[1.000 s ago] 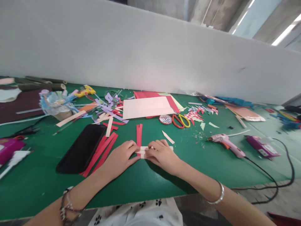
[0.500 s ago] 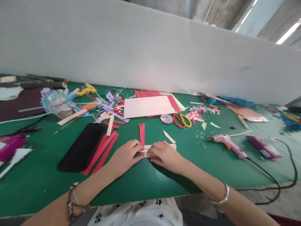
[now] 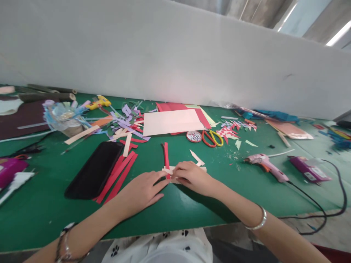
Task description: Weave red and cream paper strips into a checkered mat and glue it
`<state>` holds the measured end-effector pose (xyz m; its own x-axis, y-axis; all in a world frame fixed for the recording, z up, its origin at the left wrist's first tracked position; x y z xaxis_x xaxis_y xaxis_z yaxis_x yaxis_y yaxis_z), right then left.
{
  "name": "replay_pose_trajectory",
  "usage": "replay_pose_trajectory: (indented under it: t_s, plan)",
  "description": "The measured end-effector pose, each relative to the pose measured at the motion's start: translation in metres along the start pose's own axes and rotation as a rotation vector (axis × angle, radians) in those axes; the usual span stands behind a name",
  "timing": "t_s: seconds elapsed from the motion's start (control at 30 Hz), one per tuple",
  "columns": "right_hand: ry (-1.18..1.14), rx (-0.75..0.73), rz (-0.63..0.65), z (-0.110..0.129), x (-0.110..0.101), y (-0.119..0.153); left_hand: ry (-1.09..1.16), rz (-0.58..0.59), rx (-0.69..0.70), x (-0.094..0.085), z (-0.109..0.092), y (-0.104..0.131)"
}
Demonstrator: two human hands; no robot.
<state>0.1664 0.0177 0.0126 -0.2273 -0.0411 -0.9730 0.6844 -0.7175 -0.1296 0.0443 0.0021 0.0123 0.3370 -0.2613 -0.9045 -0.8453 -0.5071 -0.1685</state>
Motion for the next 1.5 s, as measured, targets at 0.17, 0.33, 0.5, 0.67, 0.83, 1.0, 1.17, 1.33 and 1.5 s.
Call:
replay_pose_trajectory:
  t_s: [0.17,0.33,0.5,0.67,0.83,1.0,1.17,1.33,1.5]
  plan:
    - [0.026,0.063,0.004,0.006,0.0,0.002,-0.059,0.045,0.04,0.007,-0.002,0.006]
    - [0.116,0.138,0.02,0.011,0.001,-0.001,-0.101,0.089,0.057,0.009,-0.002,0.005]
    - [-0.01,0.282,-0.03,0.004,0.004,0.0,-0.093,0.107,0.063,0.011,-0.002,0.007]
    - [-0.081,0.353,-0.047,-0.004,0.005,0.001,-0.144,0.165,0.042,0.014,-0.001,0.01]
    - [-0.06,0.378,-0.02,-0.009,-0.003,0.002,-0.181,0.188,0.029,0.014,-0.001,0.01]
    - [-0.039,0.42,0.06,-0.015,-0.009,0.012,-0.186,0.187,0.028,0.015,-0.001,0.01]
    - [-0.01,0.501,0.12,-0.03,-0.018,0.029,-0.197,0.17,0.034,0.015,-0.002,0.01]
    - [0.039,0.585,0.173,-0.055,-0.023,0.053,-0.181,0.178,0.034,0.013,-0.002,0.01]
    - [0.322,0.576,0.007,-0.049,-0.034,0.063,-0.169,0.175,0.021,0.011,-0.003,0.009]
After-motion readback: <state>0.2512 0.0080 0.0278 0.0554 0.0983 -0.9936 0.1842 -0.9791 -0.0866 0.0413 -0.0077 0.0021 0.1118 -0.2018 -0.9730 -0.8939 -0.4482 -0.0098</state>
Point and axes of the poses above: each hand's wrist, its own y-axis away from the middle knuckle, its own x-axis out of the palm, z = x × y, the point moved 7 cm from there along -y, towards the middle knuckle, and after that the axes turned 13 degrees about y, right-handed, at the moved point
